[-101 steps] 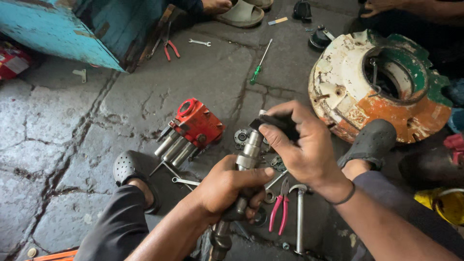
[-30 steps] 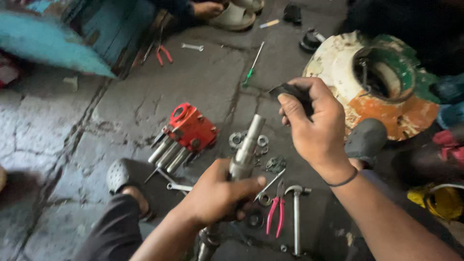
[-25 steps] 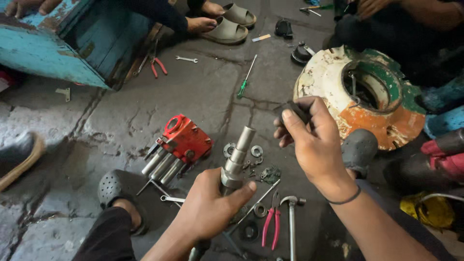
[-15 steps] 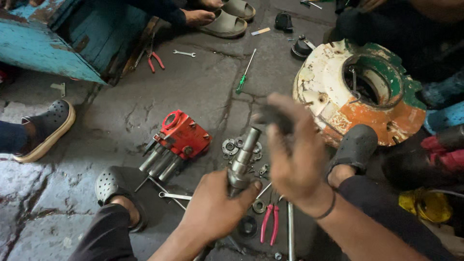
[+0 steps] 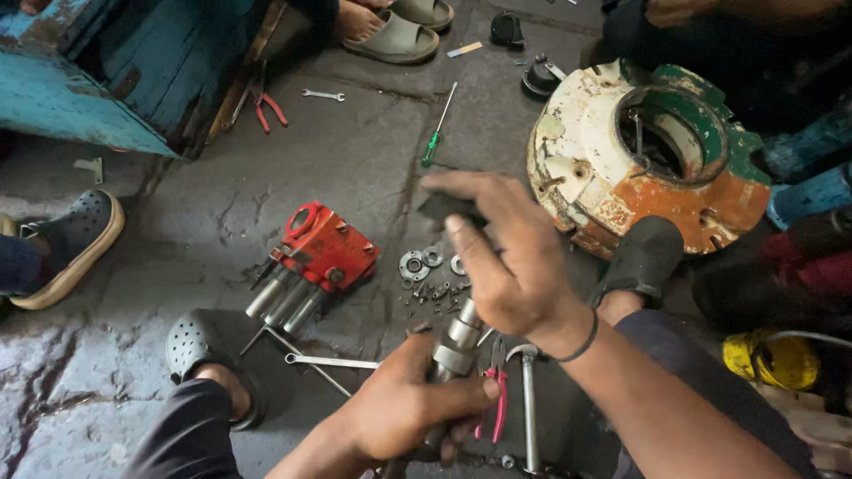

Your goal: The person sits on the floor and cleans a cylindrical metal part using a black abrasive pad and a green cloth. They rub the part repeatedly, switch between the pad and cloth, and handle the part with both hands while surrounded by tools and other mechanical components.

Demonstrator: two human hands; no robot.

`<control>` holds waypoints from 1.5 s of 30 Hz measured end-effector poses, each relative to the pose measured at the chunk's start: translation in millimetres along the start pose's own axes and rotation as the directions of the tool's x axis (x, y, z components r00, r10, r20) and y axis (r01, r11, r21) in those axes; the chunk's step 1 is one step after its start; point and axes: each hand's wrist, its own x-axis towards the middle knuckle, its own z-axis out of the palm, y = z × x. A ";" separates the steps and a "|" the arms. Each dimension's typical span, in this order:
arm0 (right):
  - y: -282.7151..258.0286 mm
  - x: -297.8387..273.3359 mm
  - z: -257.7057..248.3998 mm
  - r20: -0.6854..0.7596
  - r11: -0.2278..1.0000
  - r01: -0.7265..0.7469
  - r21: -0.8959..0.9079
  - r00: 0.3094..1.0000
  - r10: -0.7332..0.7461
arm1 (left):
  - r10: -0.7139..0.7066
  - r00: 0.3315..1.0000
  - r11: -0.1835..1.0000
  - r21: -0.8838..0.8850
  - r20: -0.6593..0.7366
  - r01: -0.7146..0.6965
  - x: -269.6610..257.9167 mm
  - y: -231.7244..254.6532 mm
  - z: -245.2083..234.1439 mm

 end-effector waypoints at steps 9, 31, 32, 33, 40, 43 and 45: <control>16.5 4.2 -9.5 -0.200 0.935 0.029 -0.354 0.974 -0.106 | 0.173 0.910 0.883 -0.468 0.376 0.026 -10.2 -6.0 -8.6; 12.3 -14.7 44.2 0.693 -0.028 -0.817 0.576 0.470 0.547 | 0.074 0.927 0.948 -0.314 0.368 0.048 -2.1 -15.9 -4.3; 14.2 -15.0 46.1 0.691 -0.053 -0.810 0.584 0.462 0.556 | 0.059 0.932 0.942 -0.330 0.358 0.067 -0.6 -17.4 -4.6; 16.1 -16.2 47.4 0.689 -0.079 -0.802 0.592 0.452 0.567 | 0.042 0.936 0.934 -0.347 0.349 0.088 0.0 -18.4 -4.4; 35.4 -24.7 52.9 0.616 -0.063 -0.810 0.583 0.390 0.685 | -0.100 0.982 0.960 -0.245 0.159 0.137 -0.7 -11.4 -3.1; 39.7 -28.0 51.0 0.634 -0.095 -0.805 0.585 0.381 0.673 | -0.066 0.991 0.986 -0.142 0.114 0.082 1.1 -9.7 0.0; 40.9 -29.7 49.3 0.634 -0.097 -0.802 0.589 0.385 0.671 | -0.023 0.997 0.997 -0.070 0.080 0.028 3.4 -10.7 2.8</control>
